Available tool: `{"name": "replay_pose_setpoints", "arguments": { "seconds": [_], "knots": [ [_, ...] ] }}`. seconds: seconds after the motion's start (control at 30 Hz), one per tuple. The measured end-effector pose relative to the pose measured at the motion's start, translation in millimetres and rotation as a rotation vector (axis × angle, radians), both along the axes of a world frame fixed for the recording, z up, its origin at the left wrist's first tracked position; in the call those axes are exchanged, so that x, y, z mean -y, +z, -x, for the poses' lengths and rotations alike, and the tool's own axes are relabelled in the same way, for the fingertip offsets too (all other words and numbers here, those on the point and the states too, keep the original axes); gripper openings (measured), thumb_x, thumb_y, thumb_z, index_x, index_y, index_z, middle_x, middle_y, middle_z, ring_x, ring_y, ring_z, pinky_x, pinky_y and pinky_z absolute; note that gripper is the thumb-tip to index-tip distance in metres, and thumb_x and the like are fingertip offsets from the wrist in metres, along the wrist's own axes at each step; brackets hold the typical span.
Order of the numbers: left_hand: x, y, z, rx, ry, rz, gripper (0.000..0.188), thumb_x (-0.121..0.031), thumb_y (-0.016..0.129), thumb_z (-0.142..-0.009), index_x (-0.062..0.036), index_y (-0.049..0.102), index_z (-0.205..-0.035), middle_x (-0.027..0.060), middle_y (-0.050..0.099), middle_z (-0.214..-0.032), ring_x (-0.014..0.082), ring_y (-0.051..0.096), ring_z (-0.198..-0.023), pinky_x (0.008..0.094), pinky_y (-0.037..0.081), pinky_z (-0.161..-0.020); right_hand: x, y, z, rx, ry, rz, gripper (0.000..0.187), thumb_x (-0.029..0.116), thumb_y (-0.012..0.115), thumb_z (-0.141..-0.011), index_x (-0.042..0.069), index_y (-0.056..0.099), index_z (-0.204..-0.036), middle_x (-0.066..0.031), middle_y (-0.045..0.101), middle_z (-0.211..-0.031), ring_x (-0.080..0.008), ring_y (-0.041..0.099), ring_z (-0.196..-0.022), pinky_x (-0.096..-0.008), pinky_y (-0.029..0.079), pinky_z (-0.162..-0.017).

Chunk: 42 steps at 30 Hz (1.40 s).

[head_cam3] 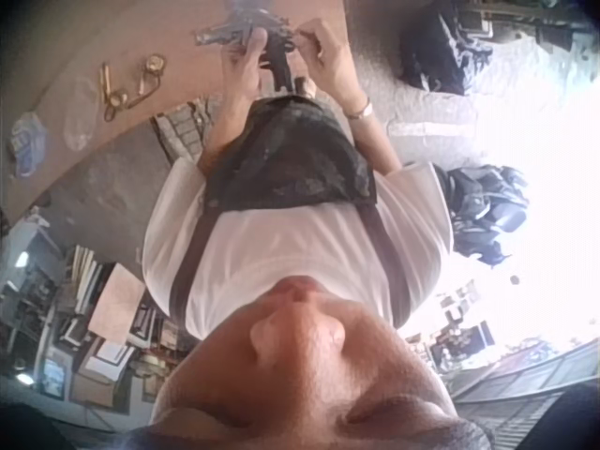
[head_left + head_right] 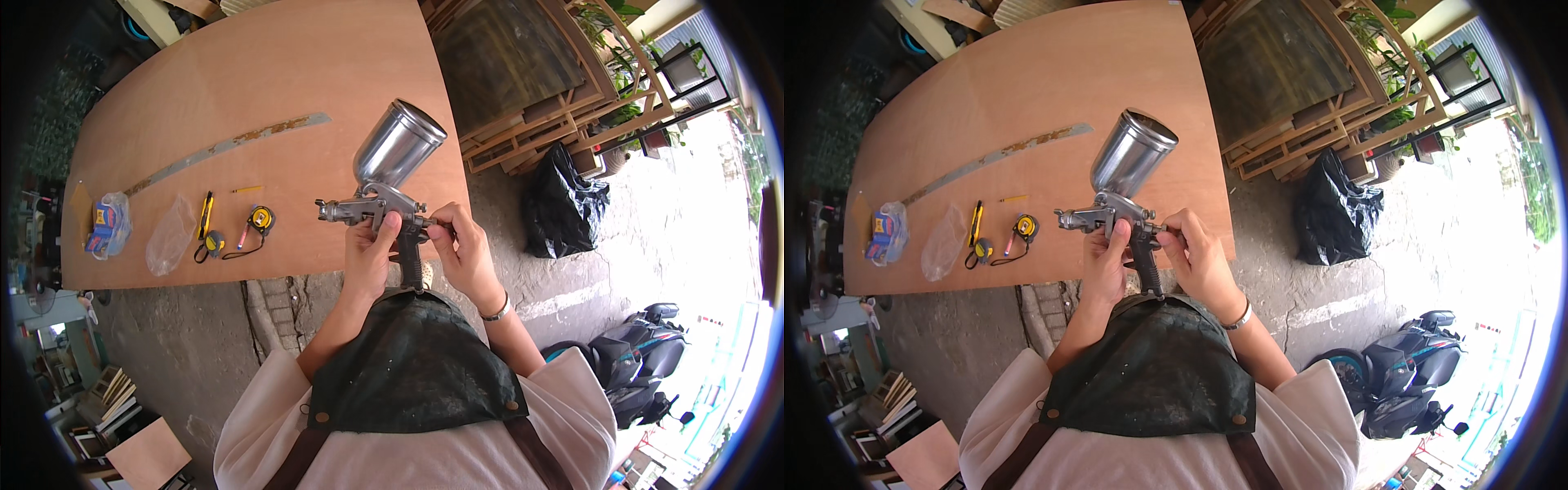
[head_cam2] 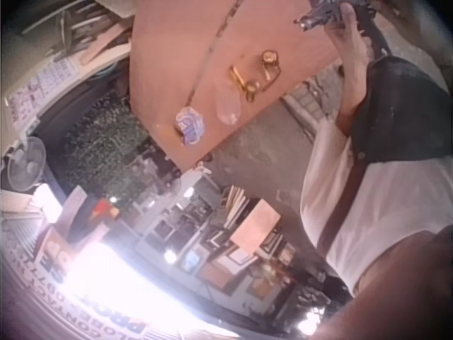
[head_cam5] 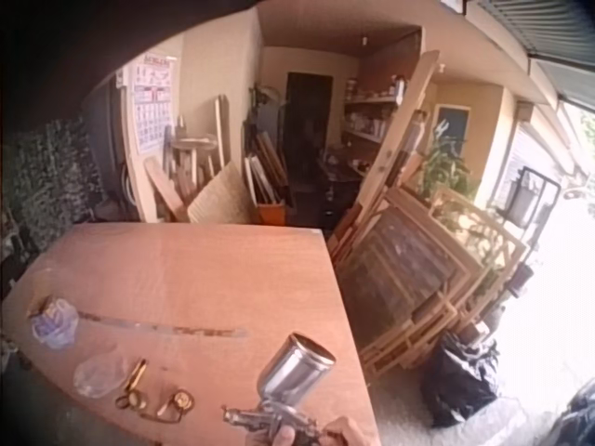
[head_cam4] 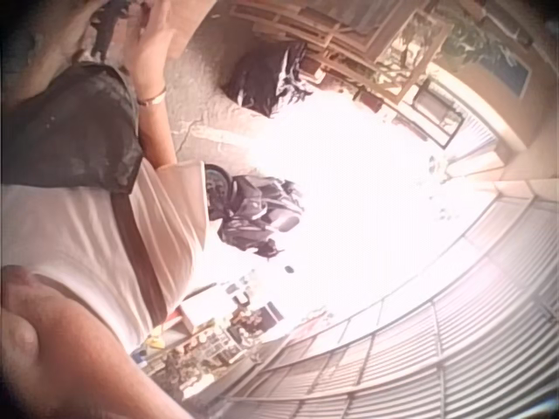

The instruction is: The person unpacks a spray gun from a plastic bag and assembles it by attaching the metal cup and tightening various knobs. They then pick up a white plastic bottle and pour liquid into the cup before continuing to adjust the spray gun components.

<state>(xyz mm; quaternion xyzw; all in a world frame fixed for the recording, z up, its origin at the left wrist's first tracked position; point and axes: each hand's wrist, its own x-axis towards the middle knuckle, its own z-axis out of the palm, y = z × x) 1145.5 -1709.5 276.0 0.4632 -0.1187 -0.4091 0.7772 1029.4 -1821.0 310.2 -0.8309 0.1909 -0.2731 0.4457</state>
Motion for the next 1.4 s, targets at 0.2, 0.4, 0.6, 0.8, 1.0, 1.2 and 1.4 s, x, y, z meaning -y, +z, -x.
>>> {"name": "replay_pose_setpoints", "arguments": {
  "seconds": [0.2, 0.4, 0.6, 0.8, 1.0, 1.2, 1.4],
  "knots": [
    [-3.2, 0.2, 0.0, -0.001, -0.019, -0.013, 0.029, -0.031, 0.064, -0.097, -0.0025, 0.067, -0.099, 0.0049, 0.071, -0.088, 0.0131, 0.069, -0.073, 0.0268, 0.057, -0.061, -1.4, 0.6, 0.6, 0.067, 0.025, 0.023, 0.015, 0.002, 0.064, -0.092, 0.000, 0.052, -0.102, -0.0125, 0.054, -0.082, -0.0227, 0.054, -0.067, -0.0305, 0.044, -0.062],
    [-3.9, -2.5, 4.4, 0.049, 0.012, 0.029, 0.026, -0.028, 0.066, -0.097, -0.0017, 0.066, -0.099, 0.0044, 0.069, -0.090, 0.0104, 0.066, -0.079, 0.0269, 0.056, -0.071, 8.2, 6.7, 13.9, -0.088, 0.106, -0.068, 0.013, 0.004, 0.064, -0.092, 0.000, 0.055, -0.100, -0.0095, 0.057, -0.082, -0.0184, 0.053, -0.067, -0.0290, 0.043, -0.062],
    [-1.5, -1.4, 7.0, 0.036, -0.007, 0.042, 0.025, -0.026, 0.067, -0.097, -0.0014, 0.066, -0.100, 0.0041, 0.069, -0.091, 0.0096, 0.065, -0.079, 0.0260, 0.056, -0.070, 5.0, 6.4, 14.3, -0.069, 0.035, -0.087, 0.014, 0.004, 0.068, -0.090, -0.001, 0.057, -0.097, -0.0093, 0.059, -0.076, -0.0171, 0.055, -0.061, -0.0291, 0.044, -0.057],
    [1.0, -0.9, 10.2, 0.081, -0.033, 0.016, 0.027, -0.029, 0.066, -0.096, -0.0018, 0.066, -0.101, 0.0053, 0.070, -0.092, 0.0105, 0.067, -0.078, 0.0256, 0.056, -0.065, 7.1, 1.7, 18.4, 0.086, 0.062, -0.022, 0.019, -0.002, 0.068, -0.087, -0.001, 0.058, -0.103, -0.0099, 0.057, -0.085, -0.0186, 0.060, -0.068, -0.0296, 0.048, -0.061],
    [4.7, -2.8, 16.6, 0.094, -0.026, 0.007, 0.029, -0.031, 0.066, -0.096, -0.0020, 0.065, -0.102, 0.0072, 0.071, -0.094, 0.0119, 0.068, -0.078, 0.0269, 0.057, -0.067, 18.9, 11.7, 28.6, -0.026, 0.107, -0.107, 0.015, 0.002, 0.067, -0.089, 0.001, 0.059, -0.102, -0.0073, 0.062, -0.085, -0.0167, 0.057, -0.069, -0.0272, 0.046, -0.064],
    [11.7, 3.1, 22.5, 0.075, -0.009, -0.005, 0.029, -0.030, 0.066, -0.096, -0.0017, 0.066, -0.102, 0.0059, 0.070, -0.090, 0.0124, 0.068, -0.075, 0.0265, 0.058, -0.063, 27.7, 3.3, 32.5, -0.106, 0.081, -0.160, 0.015, 0.013, 0.065, -0.094, -0.001, 0.061, -0.095, -0.0095, 0.062, -0.074, -0.0182, 0.055, -0.061, -0.0290, 0.044, -0.059],
    [15.8, 11.0, 25.7, 0.060, -0.067, -0.062, 0.039, -0.037, 0.059, -0.099, 0.0013, 0.066, -0.104, 0.0085, 0.071, -0.088, 0.0166, 0.071, -0.076, 0.0275, 0.058, -0.060, 24.7, -9.5, 32.5, 0.043, 0.021, -0.189, 0.014, 0.013, 0.065, -0.094, -0.001, 0.060, -0.095, -0.0120, 0.063, -0.074, -0.0217, 0.060, -0.060, -0.0324, 0.045, -0.056]
  ]
}}
